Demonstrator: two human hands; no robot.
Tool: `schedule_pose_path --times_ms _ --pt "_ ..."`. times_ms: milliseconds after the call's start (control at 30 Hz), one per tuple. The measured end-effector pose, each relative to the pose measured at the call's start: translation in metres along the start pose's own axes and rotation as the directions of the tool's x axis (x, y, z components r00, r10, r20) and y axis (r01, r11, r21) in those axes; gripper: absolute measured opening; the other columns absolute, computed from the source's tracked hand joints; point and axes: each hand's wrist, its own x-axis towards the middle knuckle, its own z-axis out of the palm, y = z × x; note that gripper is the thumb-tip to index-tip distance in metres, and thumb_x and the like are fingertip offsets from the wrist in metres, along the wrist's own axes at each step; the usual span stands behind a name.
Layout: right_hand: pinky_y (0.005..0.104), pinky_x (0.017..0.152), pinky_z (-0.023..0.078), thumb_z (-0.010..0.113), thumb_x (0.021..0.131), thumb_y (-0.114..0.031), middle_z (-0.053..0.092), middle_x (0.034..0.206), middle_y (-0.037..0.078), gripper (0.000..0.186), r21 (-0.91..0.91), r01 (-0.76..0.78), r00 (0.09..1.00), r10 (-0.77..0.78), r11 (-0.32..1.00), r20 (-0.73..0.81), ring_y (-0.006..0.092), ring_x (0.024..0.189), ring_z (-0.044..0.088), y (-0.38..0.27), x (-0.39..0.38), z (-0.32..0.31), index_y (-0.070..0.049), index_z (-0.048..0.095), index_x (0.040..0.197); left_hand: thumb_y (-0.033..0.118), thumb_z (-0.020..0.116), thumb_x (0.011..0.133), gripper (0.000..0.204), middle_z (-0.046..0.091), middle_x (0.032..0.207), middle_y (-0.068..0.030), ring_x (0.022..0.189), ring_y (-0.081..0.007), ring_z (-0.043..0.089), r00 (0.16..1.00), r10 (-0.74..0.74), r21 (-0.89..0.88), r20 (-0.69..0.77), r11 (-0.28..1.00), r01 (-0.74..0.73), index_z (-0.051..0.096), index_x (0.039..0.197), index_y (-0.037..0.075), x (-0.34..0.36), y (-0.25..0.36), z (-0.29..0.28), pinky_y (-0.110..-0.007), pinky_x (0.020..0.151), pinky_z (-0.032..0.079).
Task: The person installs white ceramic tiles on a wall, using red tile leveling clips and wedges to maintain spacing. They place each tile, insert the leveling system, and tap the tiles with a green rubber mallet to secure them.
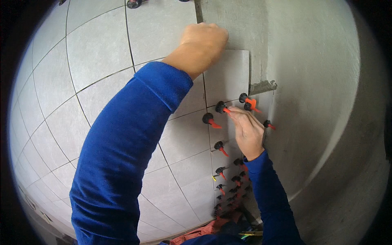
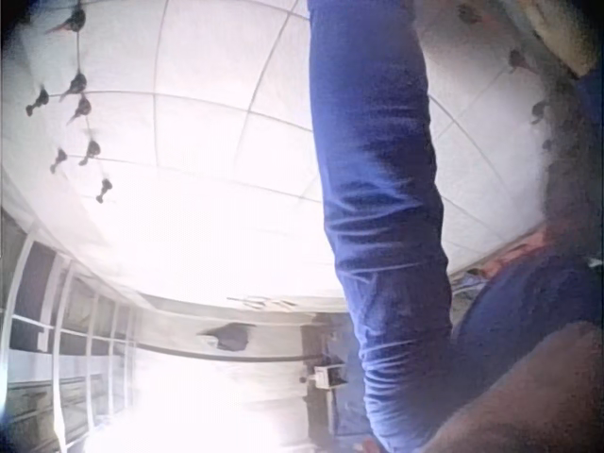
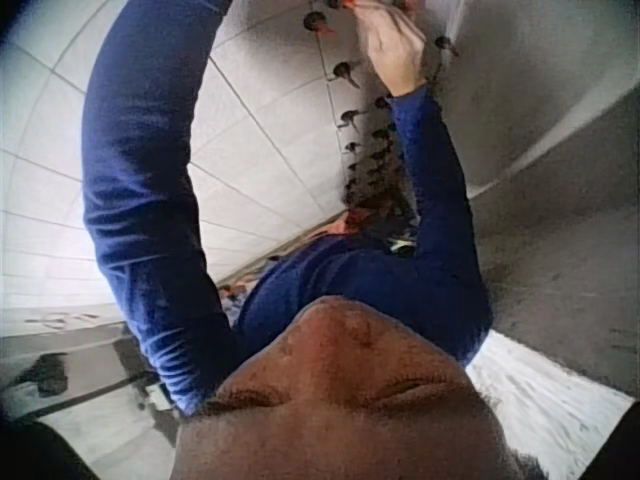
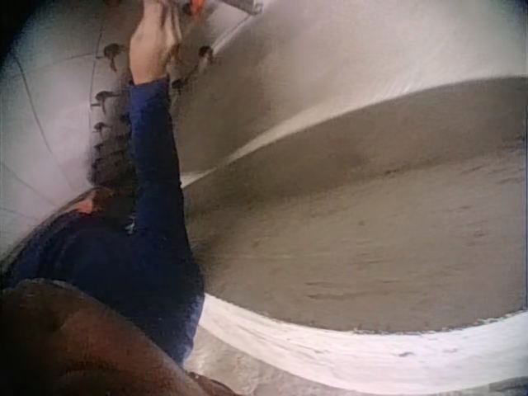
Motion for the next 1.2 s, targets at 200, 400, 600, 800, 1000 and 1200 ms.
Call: schedule_pose_path --times_ms 200,400,600,800,1000,1200 --pt "0.0395 0.089 0.064 0.073 0.087 0.013 0.079 0.114 0.017 0.018 -0.024 0.075 0.993 -0.073 0.997 0.093 0.0315 0.104 0.078 0.002 0.002 -0.005 0.004 0.072 0.103 0.029 0.093 0.08 0.041 0.08 0.11 -0.0174 0.106 -0.0338 0.078 0.999 0.022 -0.011 -0.029 1.0 -0.023 0.08 0.111 0.005 0.0 -0.003 0.001 -0.044 0.089 0.065" --pt "0.0394 0.089 0.064 0.073 0.085 0.014 0.079 0.114 0.017 0.021 -0.041 0.111 0.99 -0.107 0.993 0.091 0.032 0.104 0.078 0.001 0.003 -0.001 0.004 0.072 0.103 0.027 0.093 0.08 0.037 0.081 0.106 -0.0174 0.102 -0.0338 0.079 0.999 0.017 -0.028 -0.032 0.999 -0.017 0.081 0.107 0.005 0.0 -0.002 0.001 -0.044 0.087 0.065" --pt "0.0392 0.083 0.064 0.074 0.089 0.006 0.078 0.111 0.016 0.017 -0.09 0.141 0.979 -0.125 0.986 0.164 0.0311 0.098 0.077 -0.004 0.012 -0.001 0.0 0.072 0.105 0.027 0.093 0.078 0.036 0.081 0.106 -0.0174 0.102 -0.0342 0.079 0.994 0.063 -0.019 -0.086 0.998 -0.065 0.082 0.105 0.005 -0.001 -0.005 0.003 -0.044 0.088 0.065" --pt "0.0388 0.071 0.06 0.072 0.097 0.0 0.077 0.097 0.016 0.008 -0.116 -0.006 0.972 0.033 0.993 0.234 0.0303 0.082 0.077 -0.013 0.021 -0.003 0.001 0.068 0.103 0.028 0.092 0.077 0.036 0.08 0.11 -0.0186 0.104 -0.0346 0.078 0.994 0.028 -0.024 -0.109 0.999 -0.031 0.083 0.104 0.006 0.001 -0.002 0.008 -0.044 0.089 0.065" --pt "0.0425 0.064 0.058 0.073 0.098 -0.007 0.073 0.082 0.019 0.013 0.099 -0.33 0.932 0.307 0.939 0.194 0.036 0.071 0.075 -0.019 0.023 0.012 0.0 0.065 0.106 0.028 0.089 0.079 0.036 0.079 0.114 -0.0203 0.107 -0.0358 0.078 0.998 0.029 -0.003 -0.059 1.0 -0.029 0.082 0.106 0.005 0.003 -0.003 0.005 -0.045 0.092 0.064" --pt "0.0312 0.055 0.048 0.071 0.099 -0.002 0.07 0.07 0.013 0.009 0.103 -0.403 0.901 0.375 0.909 0.216 0.0146 0.055 0.06 -0.018 0.023 0.012 0.002 0.063 0.102 0.03 0.09 0.079 0.04 0.078 0.115 -0.0232 0.107 -0.0374 0.077 0.998 0.031 0.03 -0.06 0.999 -0.029 0.081 0.108 0.004 0.003 -0.004 0.006 -0.045 0.093 0.063"
